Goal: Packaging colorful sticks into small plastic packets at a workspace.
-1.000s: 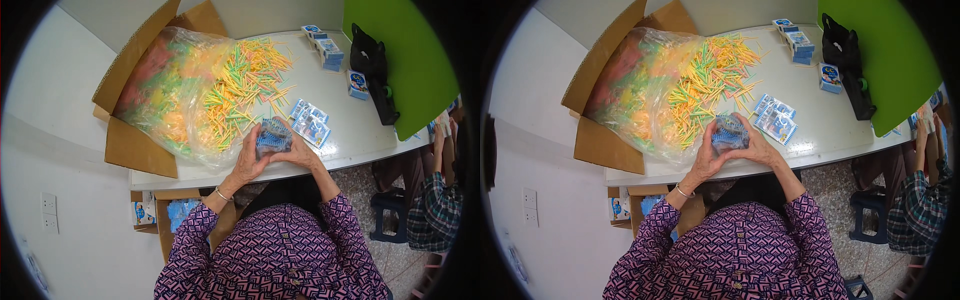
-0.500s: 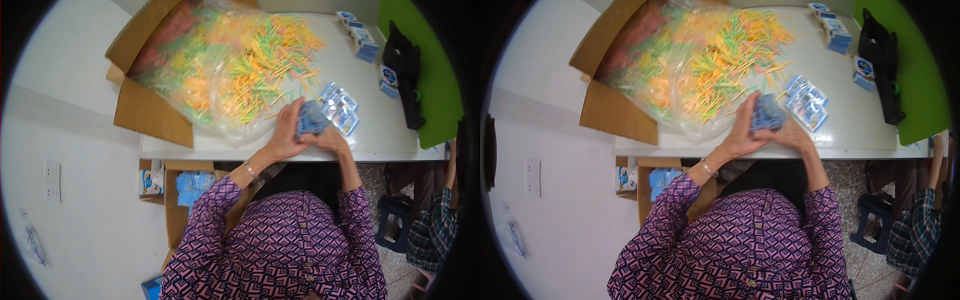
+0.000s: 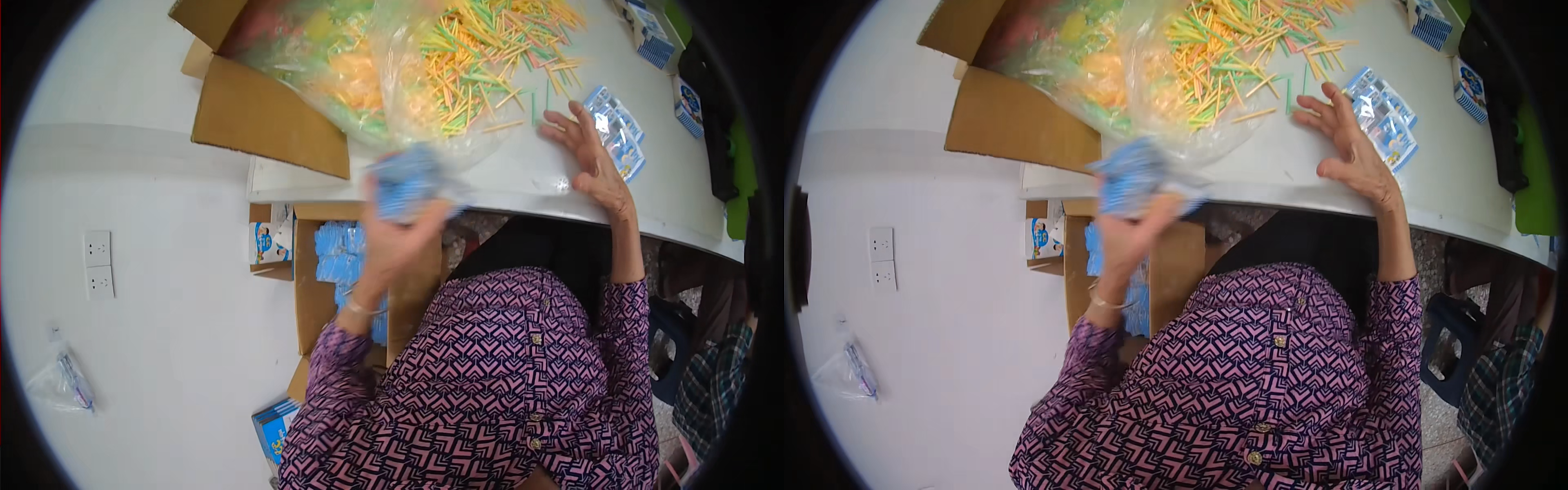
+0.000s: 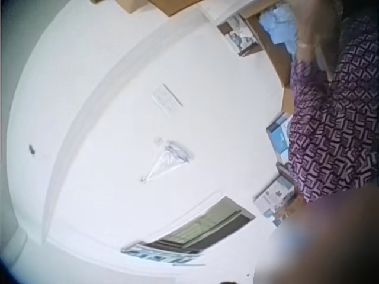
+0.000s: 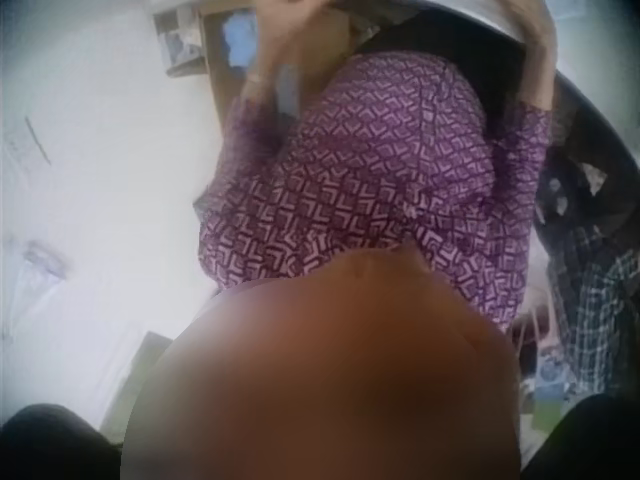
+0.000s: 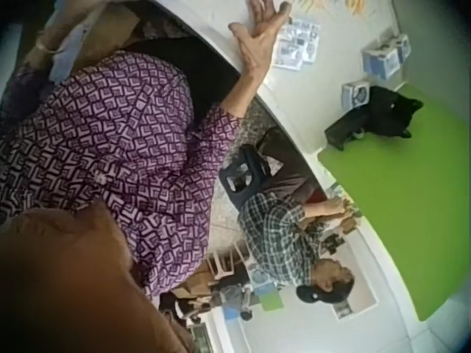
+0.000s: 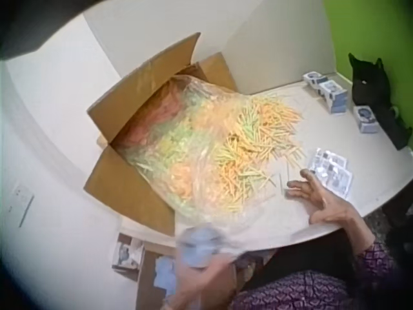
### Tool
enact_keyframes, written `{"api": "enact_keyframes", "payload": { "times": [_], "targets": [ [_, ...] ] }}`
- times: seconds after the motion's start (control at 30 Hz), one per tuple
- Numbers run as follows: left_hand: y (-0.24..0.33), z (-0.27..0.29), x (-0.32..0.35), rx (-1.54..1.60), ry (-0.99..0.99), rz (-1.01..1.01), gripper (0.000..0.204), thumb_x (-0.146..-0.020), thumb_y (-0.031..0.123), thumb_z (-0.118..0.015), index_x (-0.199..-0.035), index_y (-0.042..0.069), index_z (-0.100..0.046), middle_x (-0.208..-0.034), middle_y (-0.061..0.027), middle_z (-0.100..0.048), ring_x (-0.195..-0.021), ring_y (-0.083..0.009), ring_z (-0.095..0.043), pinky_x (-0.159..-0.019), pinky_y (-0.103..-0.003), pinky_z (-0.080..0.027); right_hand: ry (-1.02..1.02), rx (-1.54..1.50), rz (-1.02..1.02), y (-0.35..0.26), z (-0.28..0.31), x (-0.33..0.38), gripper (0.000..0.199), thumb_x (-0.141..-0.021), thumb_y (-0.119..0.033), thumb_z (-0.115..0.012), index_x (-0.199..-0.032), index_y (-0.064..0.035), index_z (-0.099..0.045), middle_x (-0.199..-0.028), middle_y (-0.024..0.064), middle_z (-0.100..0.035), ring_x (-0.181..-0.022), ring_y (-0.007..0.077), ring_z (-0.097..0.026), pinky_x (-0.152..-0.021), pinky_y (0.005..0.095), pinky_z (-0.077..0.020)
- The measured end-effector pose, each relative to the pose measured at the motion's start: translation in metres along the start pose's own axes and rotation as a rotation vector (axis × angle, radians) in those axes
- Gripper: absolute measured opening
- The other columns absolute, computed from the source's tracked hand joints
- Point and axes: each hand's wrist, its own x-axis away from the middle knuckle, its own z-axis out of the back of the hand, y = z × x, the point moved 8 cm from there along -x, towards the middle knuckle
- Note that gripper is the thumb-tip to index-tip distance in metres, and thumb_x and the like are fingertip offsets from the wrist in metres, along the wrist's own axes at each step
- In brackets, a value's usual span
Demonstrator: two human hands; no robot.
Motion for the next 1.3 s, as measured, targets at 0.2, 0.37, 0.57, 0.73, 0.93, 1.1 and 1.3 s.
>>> {"api": "enact_keyframes", "payload": {
  "times": [0.2, 0.37, 0.57, 0.73, 0.93, 1.1, 1.3],
  "targets": [
    [-0.121, 0.17, 0.125, 0.147, 0.583, 0.334, 0.06, -0.075, 0.003, -0.073, -0.126, 0.001, -0.04, -0.109, -0.0104, -0.058, -0.096, -0.0185, -0.058, -0.086, -0.032, -0.048, 0.028, 0.127, -0.002, 0.001, -0.002, 0.004, 0.113, -0.066, -0.067, -0.068, -0.145, -0.004, -0.019, -0.14, 0.0193, -0.039, -0.128, 0.0319, -0.041, -0.11, 0.0453, -0.0207],
    [-0.239, 0.167, 0.223, 0.154, 0.718, 0.424, 0.043, -0.078, 0.002, -0.069, -0.117, 0.0, -0.05, -0.109, -0.0083, -0.059, -0.091, -0.0156, -0.06, -0.078, -0.029, -0.051, 0.008, 0.131, -0.006, 0.002, -0.001, 0.001, 0.104, -0.073, -0.062, -0.065, -0.144, -0.0014, -0.02, -0.139, 0.0199, -0.04, -0.128, 0.0311, -0.041, -0.111, 0.0438, -0.0201],
    [-0.257, 0.089, 0.235, 0.376, 0.639, 0.564, 0.035, -0.075, 0.004, -0.07, -0.107, 0.0, -0.056, -0.099, -0.0051, -0.063, -0.083, -0.0142, -0.061, -0.074, -0.027, -0.049, 0.043, 0.161, -0.034, 0.0, -0.004, 0.002, 0.101, -0.073, -0.052, -0.068, -0.143, 0.0022, -0.02, -0.137, 0.019, -0.043, -0.128, 0.0292, -0.043, -0.112, 0.0426, -0.0201],
    [-0.309, 0.086, 0.237, 0.424, 0.541, 0.596, 0.05, -0.08, 0.005, -0.067, -0.122, 0.001, -0.041, -0.101, -0.0061, -0.061, -0.086, -0.0148, -0.059, -0.074, -0.029, -0.049, 0.039, 0.235, -0.052, -0.002, -0.009, 0.001, 0.101, -0.076, -0.059, -0.062, -0.143, 0.0031, -0.02, -0.138, 0.0217, -0.041, -0.128, 0.0308, -0.041, -0.112, 0.0424, -0.0202],
    [-0.338, 0.066, 0.237, 0.37, 0.57, 0.664, 0.087, -0.082, 0.011, -0.07, -0.14, -0.001, -0.007, -0.124, -0.0191, -0.043, -0.11, -0.0234, -0.047, -0.091, -0.033, -0.042, 0.054, 0.194, -0.057, 0.004, -0.009, 0.0, 0.097, -0.075, -0.048, -0.067, -0.142, 0.0038, -0.02, -0.137, 0.0208, -0.042, -0.128, 0.0292, -0.043, -0.112, 0.0409, -0.0194],
    [-0.337, 0.06, 0.235, 0.172, 0.321, 0.392, 0.074, -0.088, 0.009, -0.061, -0.142, -0.001, -0.011, -0.126, -0.0176, -0.041, -0.108, -0.0257, -0.046, -0.095, -0.034, -0.039, 0.054, 0.176, -0.037, -0.002, -0.006, -0.001, 0.093, -0.077, -0.044, -0.067, -0.142, 0.0033, -0.02, -0.137, 0.0204, -0.042, -0.127, 0.0289, -0.043, -0.111, 0.0402, -0.0209],
    [-0.324, 0.09, 0.244, -0.751, 0.336, 0.407, 0.06, -0.083, 0.013, -0.064, -0.134, -0.003, -0.036, -0.111, -0.0218, -0.051, -0.101, -0.0338, -0.051, -0.091, -0.038, -0.039, 0.015, 0.128, 0.006, 0.005, -0.002, 0.001, 0.087, -0.081, -0.049, -0.063, -0.145, -0.0065, -0.022, -0.136, 0.0176, -0.043, -0.123, 0.0289, -0.046, -0.11, 0.0412, -0.0232]
  ]
}}
